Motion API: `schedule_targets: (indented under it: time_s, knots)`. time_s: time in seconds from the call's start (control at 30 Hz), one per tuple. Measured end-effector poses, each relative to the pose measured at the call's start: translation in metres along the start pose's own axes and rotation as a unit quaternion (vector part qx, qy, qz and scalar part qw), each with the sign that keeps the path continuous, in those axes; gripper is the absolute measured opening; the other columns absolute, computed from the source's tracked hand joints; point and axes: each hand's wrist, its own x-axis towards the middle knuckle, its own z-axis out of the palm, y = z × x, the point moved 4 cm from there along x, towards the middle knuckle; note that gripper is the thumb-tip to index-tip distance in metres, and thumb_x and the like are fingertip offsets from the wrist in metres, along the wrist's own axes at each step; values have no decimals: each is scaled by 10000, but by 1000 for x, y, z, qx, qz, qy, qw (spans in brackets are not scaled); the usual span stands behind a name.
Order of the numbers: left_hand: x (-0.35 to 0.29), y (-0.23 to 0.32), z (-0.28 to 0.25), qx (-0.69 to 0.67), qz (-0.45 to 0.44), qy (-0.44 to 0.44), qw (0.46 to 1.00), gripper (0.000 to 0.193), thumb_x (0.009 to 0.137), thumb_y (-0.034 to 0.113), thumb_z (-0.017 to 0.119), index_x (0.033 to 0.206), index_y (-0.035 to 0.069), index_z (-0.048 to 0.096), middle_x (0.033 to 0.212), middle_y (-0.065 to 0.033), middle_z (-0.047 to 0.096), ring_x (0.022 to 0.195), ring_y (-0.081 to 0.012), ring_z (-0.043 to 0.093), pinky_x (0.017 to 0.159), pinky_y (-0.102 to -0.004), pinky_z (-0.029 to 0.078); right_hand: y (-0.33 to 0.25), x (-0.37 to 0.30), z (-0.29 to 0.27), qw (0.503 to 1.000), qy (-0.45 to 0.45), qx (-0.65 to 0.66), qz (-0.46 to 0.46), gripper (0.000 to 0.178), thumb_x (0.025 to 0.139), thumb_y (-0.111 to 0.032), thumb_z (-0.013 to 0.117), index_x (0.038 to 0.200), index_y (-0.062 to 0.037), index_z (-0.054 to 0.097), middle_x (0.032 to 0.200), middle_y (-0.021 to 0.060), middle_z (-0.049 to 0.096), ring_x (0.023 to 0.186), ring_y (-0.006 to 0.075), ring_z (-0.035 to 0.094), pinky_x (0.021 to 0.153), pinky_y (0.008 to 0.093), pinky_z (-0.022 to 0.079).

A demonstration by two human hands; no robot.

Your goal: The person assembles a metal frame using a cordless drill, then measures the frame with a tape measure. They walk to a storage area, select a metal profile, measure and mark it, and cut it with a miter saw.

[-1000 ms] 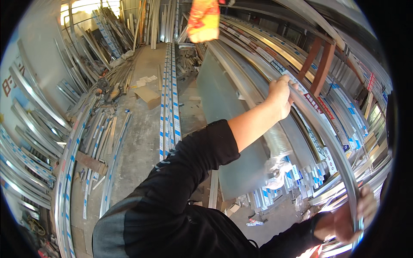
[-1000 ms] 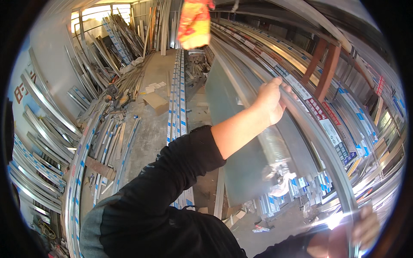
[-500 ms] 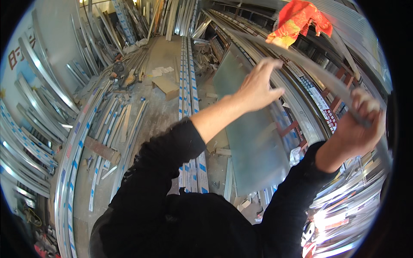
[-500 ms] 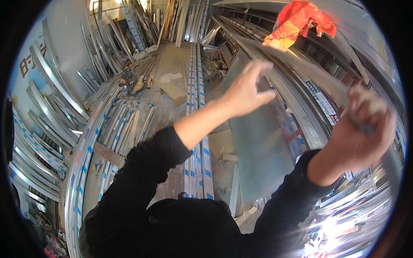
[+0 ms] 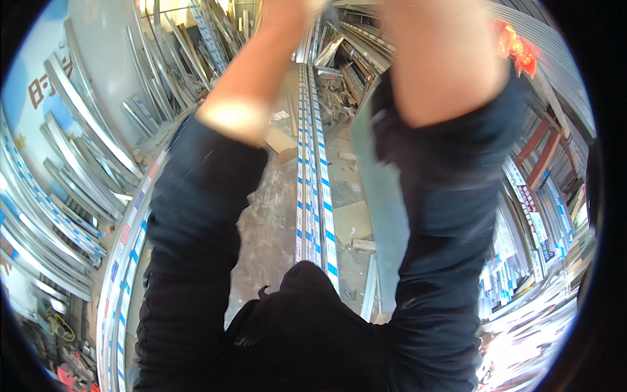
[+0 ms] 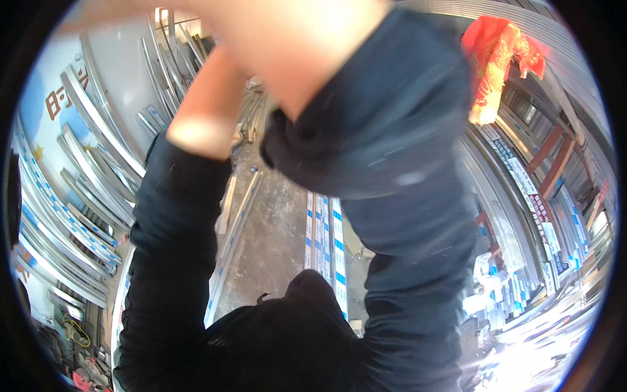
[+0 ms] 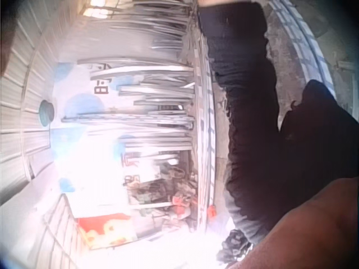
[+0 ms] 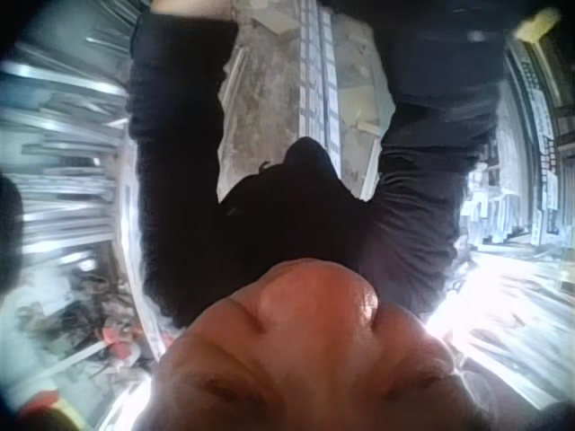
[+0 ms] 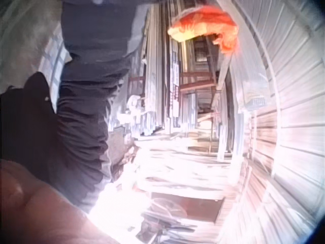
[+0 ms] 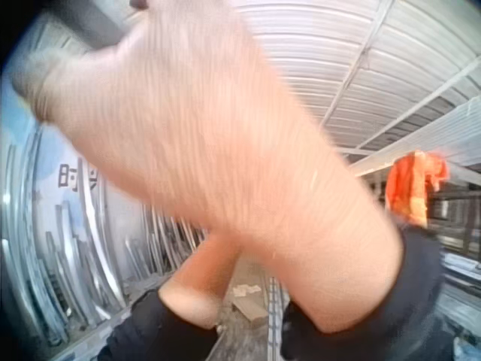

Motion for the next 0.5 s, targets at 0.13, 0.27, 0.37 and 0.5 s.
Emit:
schedule_targets:
  time_s: [0.13,0.27,0.37,0.5]
  knots:
    - [-40,100,-67,488,179,119,846,212,909,206,664,1020,35,602,965,-140,662,1046,-264,644,1014,-456,467,110,-146,64,948,191,31,253,217,873,-182,708,1045,-55,670,894,63,659,780,179,642,689,302,512]
    - [-82,143,-105,506,166,20,846,307,1019,306,523,748,165,548,648,11,490,667,-143,523,899,-465,510,235,-364,156,495,341,370,708,817,927,-577,590,1394,49,350,1242,179,564,1083,284,574,926,447,500]
    - [-106,178,-124,476,117,-14,872,377,1000,326,574,654,190,507,642,39,458,697,-120,456,815,-317,404,340,-431,214,383,408,470,682,971,919,-629,553,1476,69,169,1364,263,484,1242,381,505,1040,542,439]
    - [-122,227,-132,507,123,54,851,423,948,151,577,583,207,370,566,18,381,578,-100,375,682,-259,359,468,-451,273,384,405,560,612,715,976,-504,530,1304,100,334,1098,246,587,993,375,613,921,503,519]
